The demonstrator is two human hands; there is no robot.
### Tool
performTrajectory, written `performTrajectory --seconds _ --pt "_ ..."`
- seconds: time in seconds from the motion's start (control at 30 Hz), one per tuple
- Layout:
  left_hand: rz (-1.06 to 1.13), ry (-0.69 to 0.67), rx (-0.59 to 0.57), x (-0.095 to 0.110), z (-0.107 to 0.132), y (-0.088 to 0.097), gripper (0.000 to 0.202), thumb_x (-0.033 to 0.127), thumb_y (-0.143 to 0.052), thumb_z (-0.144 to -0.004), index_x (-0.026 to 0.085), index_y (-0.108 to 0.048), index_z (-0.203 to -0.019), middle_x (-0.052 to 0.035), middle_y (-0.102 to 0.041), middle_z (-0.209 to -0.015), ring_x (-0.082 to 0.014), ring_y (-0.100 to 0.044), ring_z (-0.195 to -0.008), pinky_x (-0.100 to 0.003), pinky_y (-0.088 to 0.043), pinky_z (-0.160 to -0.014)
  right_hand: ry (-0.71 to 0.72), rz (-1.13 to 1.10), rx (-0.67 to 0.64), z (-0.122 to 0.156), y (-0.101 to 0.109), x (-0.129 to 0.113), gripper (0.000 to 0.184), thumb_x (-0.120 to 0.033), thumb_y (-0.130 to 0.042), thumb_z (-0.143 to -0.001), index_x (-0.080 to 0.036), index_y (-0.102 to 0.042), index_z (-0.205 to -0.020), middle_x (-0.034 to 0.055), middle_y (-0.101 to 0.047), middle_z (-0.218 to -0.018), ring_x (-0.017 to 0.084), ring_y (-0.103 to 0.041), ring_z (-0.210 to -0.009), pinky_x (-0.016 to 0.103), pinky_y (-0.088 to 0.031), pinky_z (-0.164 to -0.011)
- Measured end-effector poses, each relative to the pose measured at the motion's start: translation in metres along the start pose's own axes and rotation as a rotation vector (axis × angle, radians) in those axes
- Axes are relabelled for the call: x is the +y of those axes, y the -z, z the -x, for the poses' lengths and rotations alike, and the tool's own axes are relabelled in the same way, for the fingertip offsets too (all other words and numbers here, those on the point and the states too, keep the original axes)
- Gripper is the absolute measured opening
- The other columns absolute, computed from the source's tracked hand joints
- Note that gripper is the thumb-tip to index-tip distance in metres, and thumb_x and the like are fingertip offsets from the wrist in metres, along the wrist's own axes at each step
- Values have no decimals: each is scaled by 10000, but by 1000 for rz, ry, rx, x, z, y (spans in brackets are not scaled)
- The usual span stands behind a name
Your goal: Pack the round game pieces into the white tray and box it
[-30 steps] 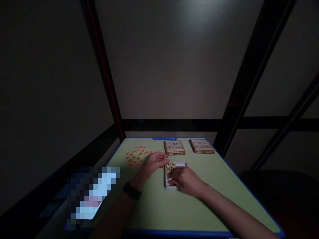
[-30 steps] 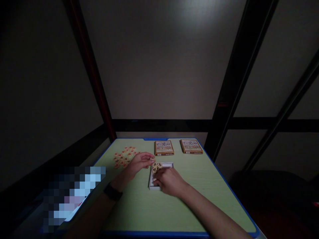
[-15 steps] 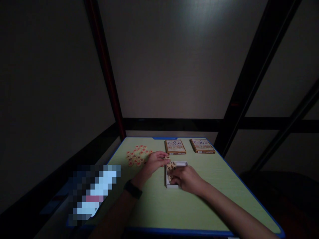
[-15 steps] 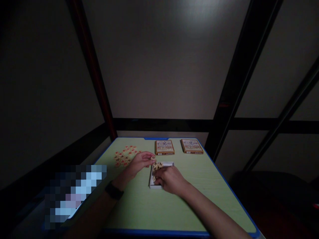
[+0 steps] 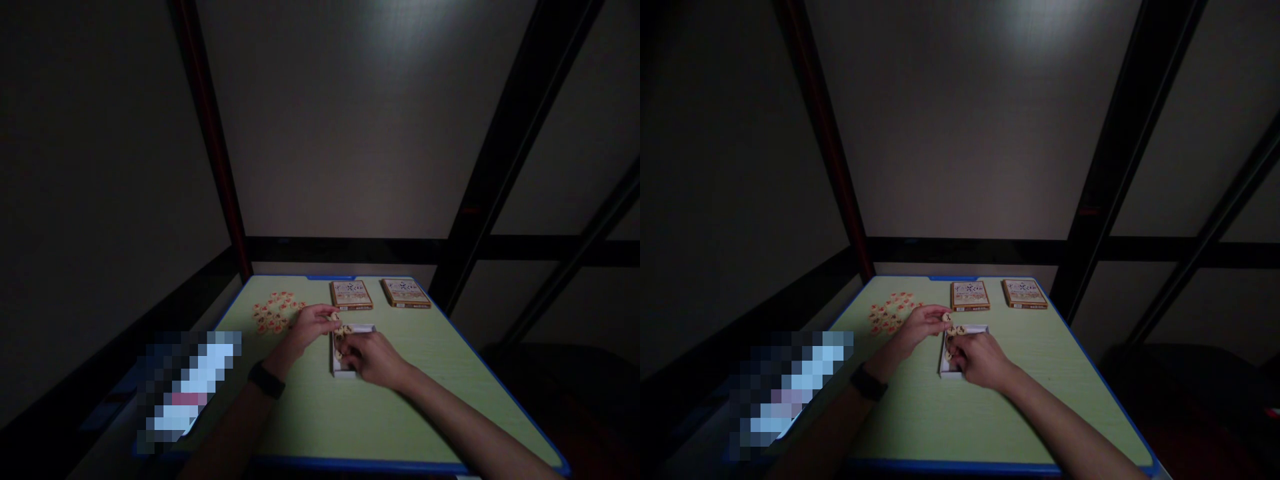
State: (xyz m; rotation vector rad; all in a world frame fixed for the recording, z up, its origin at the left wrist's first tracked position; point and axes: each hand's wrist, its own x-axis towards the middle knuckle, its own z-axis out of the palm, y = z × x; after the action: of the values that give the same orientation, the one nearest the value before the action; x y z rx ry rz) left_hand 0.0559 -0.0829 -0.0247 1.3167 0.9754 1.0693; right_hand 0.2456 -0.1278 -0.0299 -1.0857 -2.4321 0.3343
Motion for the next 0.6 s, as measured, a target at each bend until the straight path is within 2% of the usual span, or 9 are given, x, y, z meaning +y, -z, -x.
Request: performTrajectory --seconds 0.2,0.43,0.6 --pt "30 -6 24 2 2 -1 483 305 -913 -495 147 -673 -883 -34 -676 -801 -152 -641 -749 -223 -467 -622 -7 -170 8 1 3 3 180 -33 -668 -719 -198 -633 -783 -18 -719 -753 135 -658 -687 209 -458 -663" --pt "3 34 0 4 5 -3 427 393 -887 -561 151 -669 -838 -38 -676 -799 -142 -624 -738 -222 -440 -604 20 93 -14 -2 10 2 156 -77 -663 -725 -199 -658 -822 26 -720 -816 181 -658 -753 249 -451 -686" --pt "27 84 3 4 6 -3 451 391 -899 -552 160 -665 -861 -36 -695 -833 -146 -642 -772 -225 -456 -635 47 124 -32 -6 6 2 130 -104 -681 -749 -195 -668 -841 39 -720 -856 193 -664 -790 261 -450 -705"
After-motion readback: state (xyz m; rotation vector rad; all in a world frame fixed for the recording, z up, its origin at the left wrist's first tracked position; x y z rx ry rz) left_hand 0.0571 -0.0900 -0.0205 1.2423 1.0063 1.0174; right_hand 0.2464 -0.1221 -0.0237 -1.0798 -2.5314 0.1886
